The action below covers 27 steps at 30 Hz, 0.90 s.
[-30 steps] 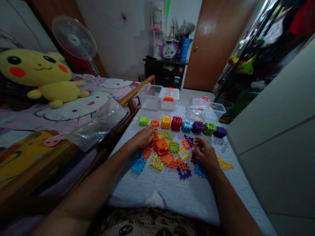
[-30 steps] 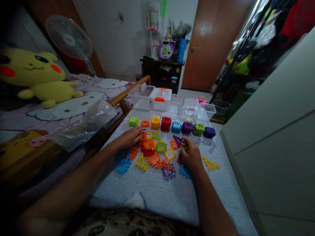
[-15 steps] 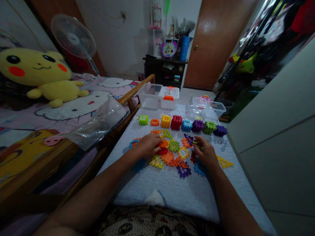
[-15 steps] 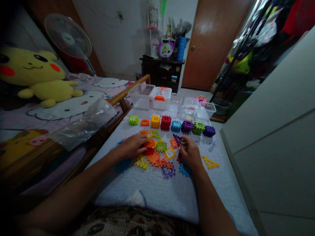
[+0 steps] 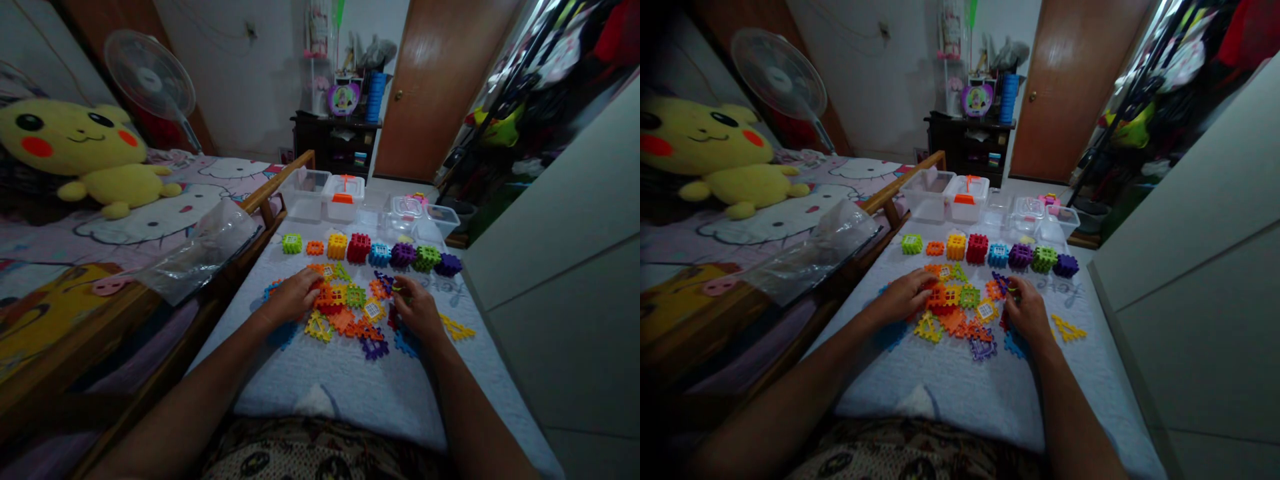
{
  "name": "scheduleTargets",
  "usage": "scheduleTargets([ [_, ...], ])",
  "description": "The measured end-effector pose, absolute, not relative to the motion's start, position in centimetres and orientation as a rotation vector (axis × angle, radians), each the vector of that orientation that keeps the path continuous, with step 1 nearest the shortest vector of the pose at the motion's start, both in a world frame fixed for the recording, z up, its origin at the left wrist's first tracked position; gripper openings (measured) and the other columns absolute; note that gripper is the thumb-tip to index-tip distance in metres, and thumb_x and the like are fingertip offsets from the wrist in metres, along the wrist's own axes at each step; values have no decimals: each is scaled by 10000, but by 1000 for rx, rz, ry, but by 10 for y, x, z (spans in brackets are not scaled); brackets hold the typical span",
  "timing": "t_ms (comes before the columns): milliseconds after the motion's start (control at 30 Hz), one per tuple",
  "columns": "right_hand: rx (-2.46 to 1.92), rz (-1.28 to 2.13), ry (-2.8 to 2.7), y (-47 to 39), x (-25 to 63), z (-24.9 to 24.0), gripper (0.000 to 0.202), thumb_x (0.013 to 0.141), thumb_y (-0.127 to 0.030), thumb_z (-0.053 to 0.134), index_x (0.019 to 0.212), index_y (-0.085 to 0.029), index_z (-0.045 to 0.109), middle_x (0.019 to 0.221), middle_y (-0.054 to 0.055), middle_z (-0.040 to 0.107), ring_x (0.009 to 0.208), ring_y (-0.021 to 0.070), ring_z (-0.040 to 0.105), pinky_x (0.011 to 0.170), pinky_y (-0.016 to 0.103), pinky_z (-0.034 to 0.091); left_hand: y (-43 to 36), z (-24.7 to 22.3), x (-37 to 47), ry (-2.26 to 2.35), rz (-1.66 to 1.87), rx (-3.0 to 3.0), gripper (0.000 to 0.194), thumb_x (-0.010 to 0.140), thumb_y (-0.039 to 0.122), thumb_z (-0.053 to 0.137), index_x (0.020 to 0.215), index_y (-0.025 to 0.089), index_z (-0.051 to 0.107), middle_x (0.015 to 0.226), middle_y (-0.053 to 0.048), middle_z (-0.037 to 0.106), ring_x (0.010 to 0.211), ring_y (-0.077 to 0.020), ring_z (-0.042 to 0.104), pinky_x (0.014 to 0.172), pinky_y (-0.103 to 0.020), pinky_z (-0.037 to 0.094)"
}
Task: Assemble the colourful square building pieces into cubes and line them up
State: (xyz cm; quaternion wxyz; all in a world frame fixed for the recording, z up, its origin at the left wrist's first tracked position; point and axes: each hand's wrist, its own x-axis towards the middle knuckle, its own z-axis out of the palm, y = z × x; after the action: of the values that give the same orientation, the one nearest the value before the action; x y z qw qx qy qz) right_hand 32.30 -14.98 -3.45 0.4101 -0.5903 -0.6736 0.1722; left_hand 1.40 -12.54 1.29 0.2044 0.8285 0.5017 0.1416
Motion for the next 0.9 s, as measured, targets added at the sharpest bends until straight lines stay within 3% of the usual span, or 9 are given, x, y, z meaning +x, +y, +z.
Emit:
scheduleTargets([
  [100, -1487, 431, -1698, -150, 323, -35, 338, 818, -276, 531, 1128, -180, 623, 1011, 110, 704, 829, 221, 692, 794, 394, 564, -128, 10, 14, 1413, 341, 2440, 281, 902, 288, 581, 1164, 195, 622, 1257, -110, 584, 1160, -246, 561, 1039, -373, 433],
  [233, -1492, 426, -1705, -150, 323, -36, 341, 822, -275, 526, 1134, -178, 622, 1019, 113, 703, 846, 222, 690, 802, 392, 561, -129, 12, 17, 1432, 180, 2491, 452, 814, 401, 714, 1200, 199, 595, 1289, -116, 569, 1190, -288, 522, 1044, -413, 421],
  [433, -1488, 413, -1706, -150, 322, -34, 320, 824, -271, 521, 1114, -186, 627, 1009, 105, 697, 838, 216, 687, 809, 389, 560, -125, 12, 21, 1439, 108, 2511, 344, 797, 369, 706, 1091, 213, 620, 1164, -91, 610, 1106, -274, 547, 990, -389, 440],
  [700, -1487, 427, -1705, -150, 321, -33, 323, 806, -255, 523, 1101, -187, 638, 1029, 106, 700, 841, 216, 685, 808, 385, 563, -121, 10, 21, 1452, 146, 2468, 369, 746, 355, 726, 1059, 193, 618, 1122, -90, 593, 1081, -274, 542, 979, -387, 445],
  [900, -1493, 433, -1712, -150, 322, -34, 312, 825, -270, 531, 1107, -189, 636, 1028, 104, 705, 831, 218, 688, 796, 390, 565, -105, 24, 5, 1501, 240, 2497, 451, 745, 318, 723, 1161, 185, 610, 1133, -97, 590, 1088, -269, 552, 995, -382, 442],
])
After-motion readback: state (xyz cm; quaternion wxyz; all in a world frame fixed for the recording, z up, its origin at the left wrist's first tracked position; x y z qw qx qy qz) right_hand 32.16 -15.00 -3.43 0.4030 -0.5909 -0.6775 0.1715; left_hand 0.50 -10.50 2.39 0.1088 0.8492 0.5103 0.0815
